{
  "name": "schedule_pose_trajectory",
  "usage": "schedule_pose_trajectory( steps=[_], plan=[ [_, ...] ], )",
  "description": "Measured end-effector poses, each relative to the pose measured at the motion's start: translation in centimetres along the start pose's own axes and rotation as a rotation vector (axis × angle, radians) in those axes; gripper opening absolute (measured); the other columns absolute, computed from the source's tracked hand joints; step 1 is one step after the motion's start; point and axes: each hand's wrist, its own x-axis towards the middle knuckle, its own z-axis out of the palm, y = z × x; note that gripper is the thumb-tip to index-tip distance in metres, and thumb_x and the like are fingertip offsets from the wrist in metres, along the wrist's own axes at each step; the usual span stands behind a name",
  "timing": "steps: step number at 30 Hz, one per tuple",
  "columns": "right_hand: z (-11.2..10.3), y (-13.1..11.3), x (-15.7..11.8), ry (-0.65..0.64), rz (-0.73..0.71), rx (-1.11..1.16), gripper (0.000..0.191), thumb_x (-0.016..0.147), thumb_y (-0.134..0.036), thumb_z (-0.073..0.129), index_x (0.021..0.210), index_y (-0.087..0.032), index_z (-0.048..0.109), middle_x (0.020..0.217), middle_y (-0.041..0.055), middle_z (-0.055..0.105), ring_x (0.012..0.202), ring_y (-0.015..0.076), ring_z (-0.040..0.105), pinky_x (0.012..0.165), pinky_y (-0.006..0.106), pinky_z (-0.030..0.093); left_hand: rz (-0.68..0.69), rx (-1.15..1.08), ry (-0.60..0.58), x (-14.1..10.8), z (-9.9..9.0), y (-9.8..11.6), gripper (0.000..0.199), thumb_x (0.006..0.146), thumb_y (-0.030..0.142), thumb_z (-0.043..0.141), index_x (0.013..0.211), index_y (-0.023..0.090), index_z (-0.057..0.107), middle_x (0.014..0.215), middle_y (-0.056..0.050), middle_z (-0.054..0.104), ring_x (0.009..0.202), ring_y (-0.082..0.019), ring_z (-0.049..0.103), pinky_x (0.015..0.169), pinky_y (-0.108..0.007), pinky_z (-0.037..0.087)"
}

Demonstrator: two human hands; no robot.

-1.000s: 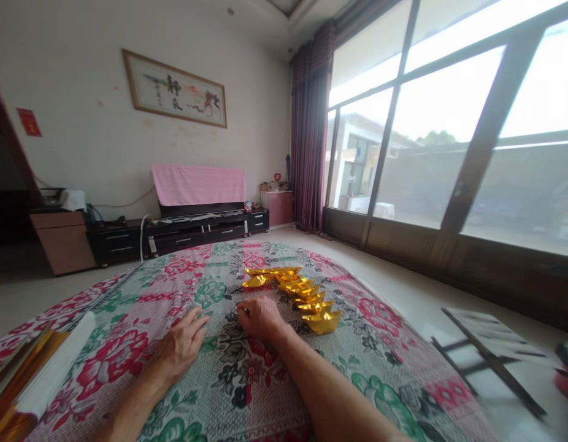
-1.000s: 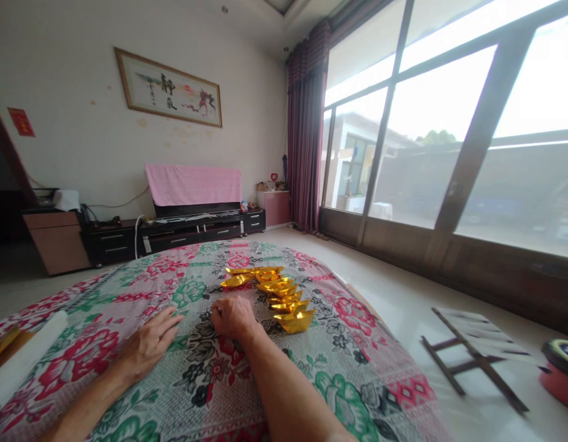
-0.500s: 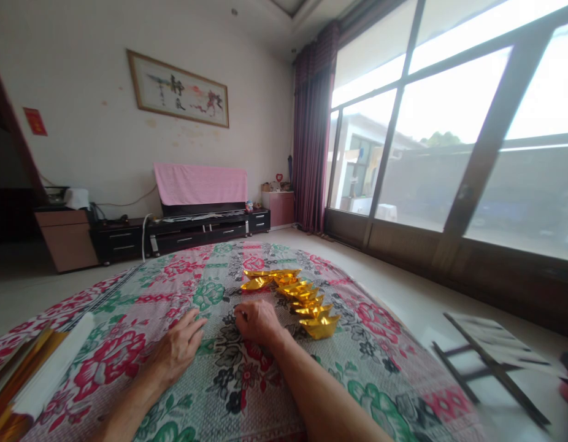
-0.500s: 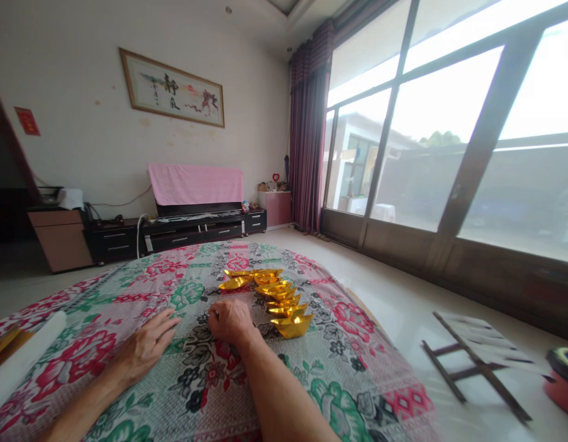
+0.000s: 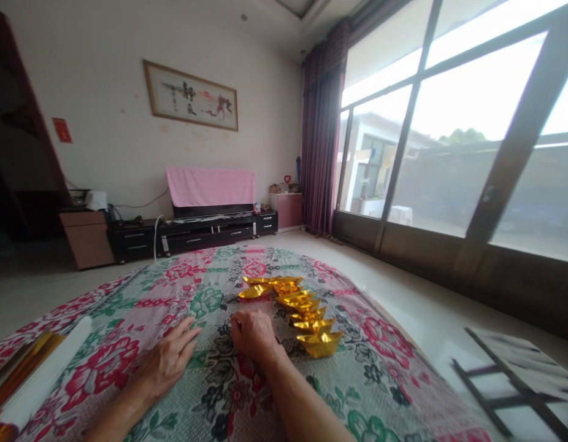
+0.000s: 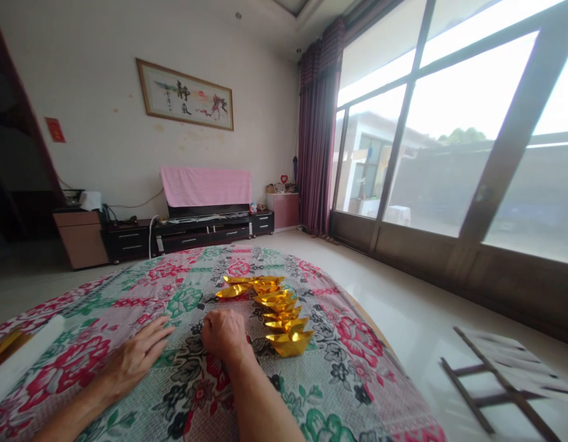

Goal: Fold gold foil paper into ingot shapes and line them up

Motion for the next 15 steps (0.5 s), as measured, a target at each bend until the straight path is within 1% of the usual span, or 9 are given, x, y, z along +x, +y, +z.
schedule_pose_trajectory(
  steps=[6,10,15],
  plan=[
    [0.80,0.48,0.16,0.052,-0.027,0.013,0.024,0.081,-0.027,0.040,0.073,-0.022,0.061,0.074,0.0009,0.067,0.071,0.0143,0.062,0.057,0.021,0.034,-0.003,-0.009,0.027,-0.07,0.01,-0.06,0.031,0.081,0.035,0.042,0.100,0.024,0.066,0.119,-0.004,0.058,0.107,-0.020,0.056,0.089,-0.029,0.048],
    [1.08,0.60,0.26,0.040,-0.018,0.025,0.024,0.082,-0.027,0.040,0.075,-0.022,0.062,0.075,0.0019,0.067,0.072,0.0147,0.062,0.059,0.021,0.036,-0.006,0.002,0.005,-0.12,-0.22,0.03,0.032,0.082,0.035,0.042,0.101,0.025,0.065,0.121,-0.003,0.056,0.107,-0.019,0.055,0.091,-0.029,0.047],
    [0.68,0.07,0.36,0.024,0.036,0.029,0.025,0.082,-0.027,0.039,0.074,-0.023,0.062,0.075,0.0023,0.068,0.071,0.0154,0.062,0.058,0.021,0.037,-0.015,0.023,-0.011,-0.09,-0.50,0.17,0.031,0.082,0.035,0.043,0.101,0.024,0.065,0.120,-0.005,0.057,0.108,-0.019,0.055,0.090,-0.029,0.047]
  ],
)
